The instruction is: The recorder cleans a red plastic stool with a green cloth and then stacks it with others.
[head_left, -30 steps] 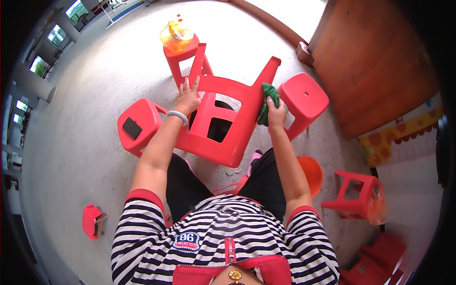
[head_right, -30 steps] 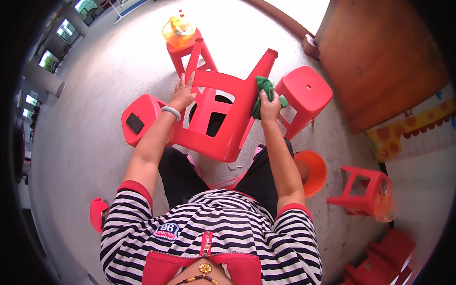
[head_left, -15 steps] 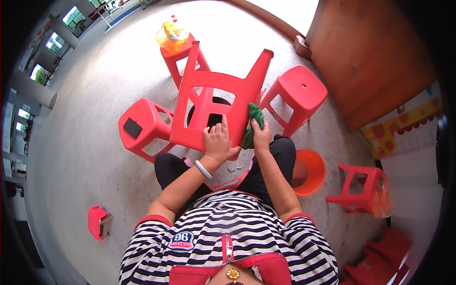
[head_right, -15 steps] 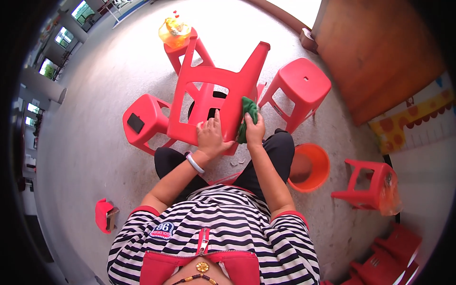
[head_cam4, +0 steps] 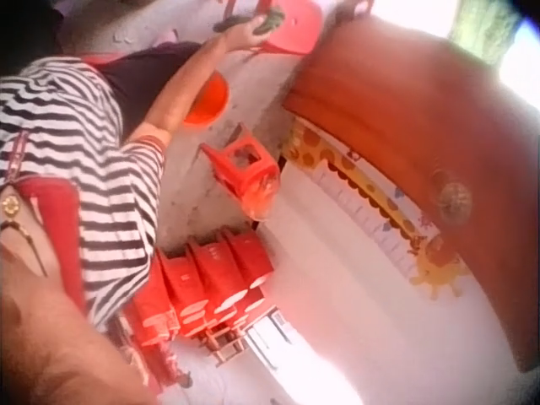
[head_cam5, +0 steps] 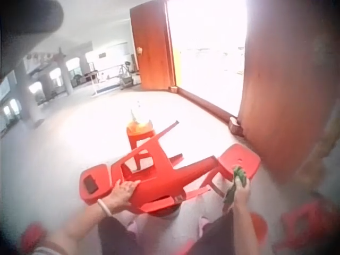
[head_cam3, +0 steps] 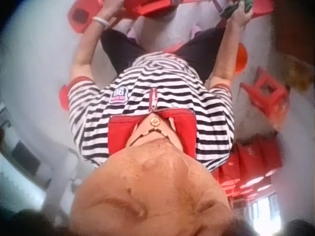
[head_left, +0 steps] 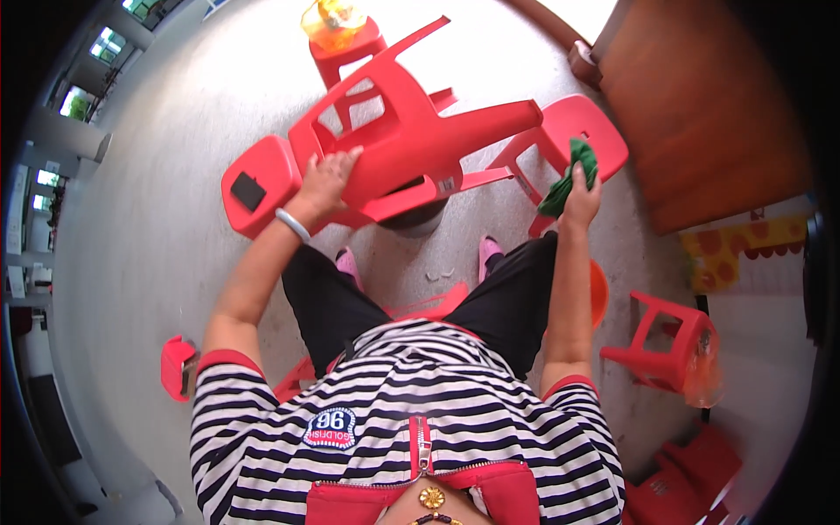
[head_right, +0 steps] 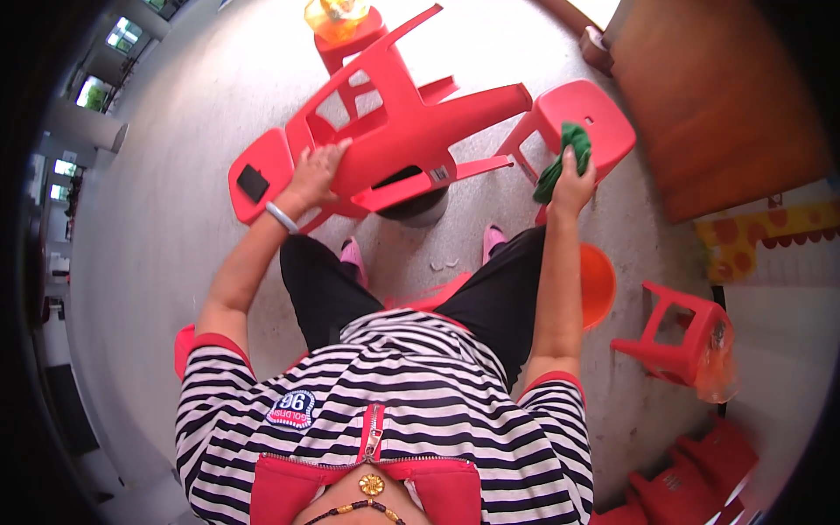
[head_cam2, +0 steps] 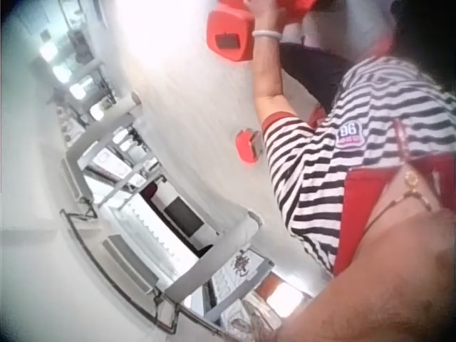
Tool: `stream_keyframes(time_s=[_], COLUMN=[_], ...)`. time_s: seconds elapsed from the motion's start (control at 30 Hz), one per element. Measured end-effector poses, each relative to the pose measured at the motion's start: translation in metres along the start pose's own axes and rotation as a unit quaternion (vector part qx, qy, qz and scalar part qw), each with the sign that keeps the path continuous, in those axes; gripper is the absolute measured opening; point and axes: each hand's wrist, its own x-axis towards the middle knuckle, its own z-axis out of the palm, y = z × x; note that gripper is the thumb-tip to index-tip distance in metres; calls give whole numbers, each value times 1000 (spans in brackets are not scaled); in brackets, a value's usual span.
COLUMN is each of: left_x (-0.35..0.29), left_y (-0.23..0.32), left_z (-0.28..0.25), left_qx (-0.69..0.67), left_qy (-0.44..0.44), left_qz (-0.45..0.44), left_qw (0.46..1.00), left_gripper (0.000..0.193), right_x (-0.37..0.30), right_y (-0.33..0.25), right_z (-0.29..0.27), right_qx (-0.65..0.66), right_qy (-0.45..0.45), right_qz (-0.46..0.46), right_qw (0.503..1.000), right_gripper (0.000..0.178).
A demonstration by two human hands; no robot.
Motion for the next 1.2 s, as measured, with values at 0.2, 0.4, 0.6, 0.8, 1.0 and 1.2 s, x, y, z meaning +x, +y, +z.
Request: stream_keyframes(time_s=[0.2,0.4,0.6,0.8,1.0,1.2], left_x=[19,30,42,31,11,3], left_y=[-48,-63,-68,-68,45,20], left_z=[17,33,45,33,-13,10], left_qx=[12,64,33,-530,-336,-349], left_qy=[-6,24,34,29,44,132], left_qz=[-48,-91,-235,-241,-362,-335], left_qw=[999,994,971,812,868,865], left_gripper=[95,56,71,91,118,105], right_x=[11,-28,-81,-144,-207,-179], right_y=[-28,-42,-54,-72,-50,-61], right_z=[44,74,74,100,119,115], right_qx=[3,-3,10,-44,-94,15], right_qy=[-176,-269,-370,-433,-511,-467], right_qz=[36,146,220,216,142,320], right_qw=[984,952,903,874,843,824], right_gripper=[29,30,29,23,35,38])
